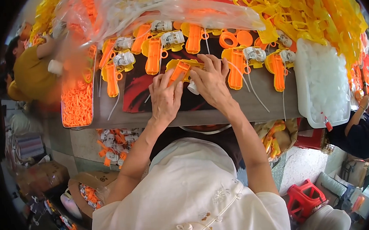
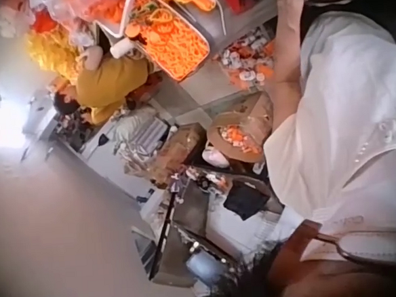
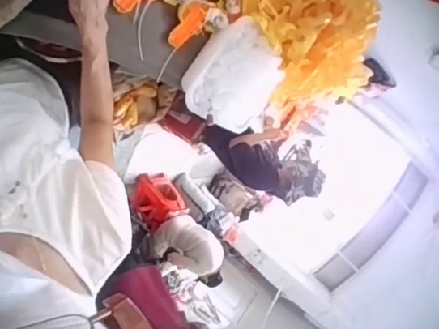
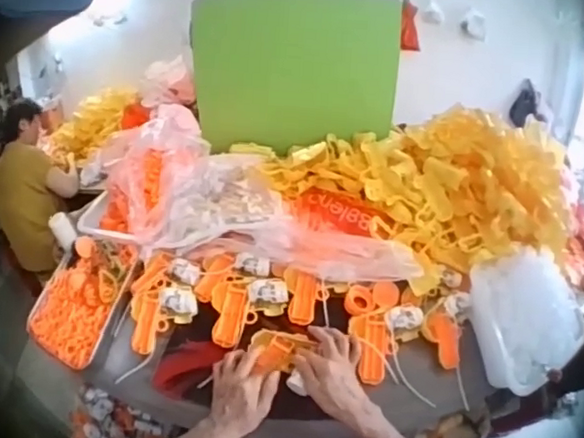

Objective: The recorder is assembling and labeling toy guns at a factory workbench, including cutting plastic ties and applying stickers.

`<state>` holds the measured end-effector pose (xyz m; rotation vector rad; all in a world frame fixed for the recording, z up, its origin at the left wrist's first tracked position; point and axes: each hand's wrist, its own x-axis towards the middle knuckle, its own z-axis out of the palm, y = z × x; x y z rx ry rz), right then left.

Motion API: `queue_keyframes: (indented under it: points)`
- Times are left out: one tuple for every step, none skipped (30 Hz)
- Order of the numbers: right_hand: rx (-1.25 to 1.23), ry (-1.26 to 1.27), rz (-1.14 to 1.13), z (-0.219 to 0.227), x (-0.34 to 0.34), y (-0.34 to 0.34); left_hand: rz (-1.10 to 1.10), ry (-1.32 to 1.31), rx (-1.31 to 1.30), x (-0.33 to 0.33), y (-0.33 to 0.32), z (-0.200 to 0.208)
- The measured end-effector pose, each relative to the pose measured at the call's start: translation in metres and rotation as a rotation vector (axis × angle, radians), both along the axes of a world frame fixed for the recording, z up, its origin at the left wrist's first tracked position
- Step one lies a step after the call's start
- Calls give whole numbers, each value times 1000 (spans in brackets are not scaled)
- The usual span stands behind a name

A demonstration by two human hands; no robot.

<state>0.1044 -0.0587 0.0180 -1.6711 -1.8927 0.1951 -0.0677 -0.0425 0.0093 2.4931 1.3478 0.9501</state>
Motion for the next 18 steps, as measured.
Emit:
queue_keyframes:
  points:
    - [3, 2, 1, 6, 1, -3, -17, 32, -10, -1, -1, 6]
    - [71, -19, -3, 17, 3, -9, -12, 35, -7, -4, -1, 8]
    - [137, -41, -7, 27, 3, -13, -13, 61, 7, -8, -1, 10]
    - [137, -39, -5, 36, 1, -18, -17, 87, 19, -12, -2, 11]
    - [97, -79, 105, 46, -1, -26, -22, 88, 14, -15, -3, 12]
    - [57, -118, 215, 50, -3, -31, -21, 88, 57, -17, -2, 12]
    - [54, -118, 209, 46, -3, -33, -24, 86, 104, -15, 0, 15]
    - [23, -249, 269, 37, -5, -32, -16, 59, 165, -10, 6, 22]
    - [-9, -379, 330, 30, -6, -31, -22, 58, 167, -4, 11, 23]
    - [28, -355, 330, 26, -9, -29, -79, -34, 138, 2, 19, 22]
    - [33, -355, 335, 28, -8, -29, -131, -126, 107, 5, 26, 20]
    - [35, -305, 342, 31, -5, -29, -236, -170, 53, 6, 34, 7]
    - [34, -254, 346, 32, -1, -29, -234, -168, 55, 5, 34, 4]
    - [51, -157, 334, 33, 4, -28, -255, -195, 75, 4, 34, 1]
    - [52, -155, 334, 36, 10, -25, -277, -224, 94, 3, 34, -1]
    - [23, 20, 336, 41, 17, -25, -260, -202, 106, 0, 32, -3]
    - [-6, 194, 330, 47, 24, -23, -265, -203, 102, 1, 30, 0]
    - [-133, 294, 313, 56, 31, -19, -250, -172, 93, 1, 27, 5]
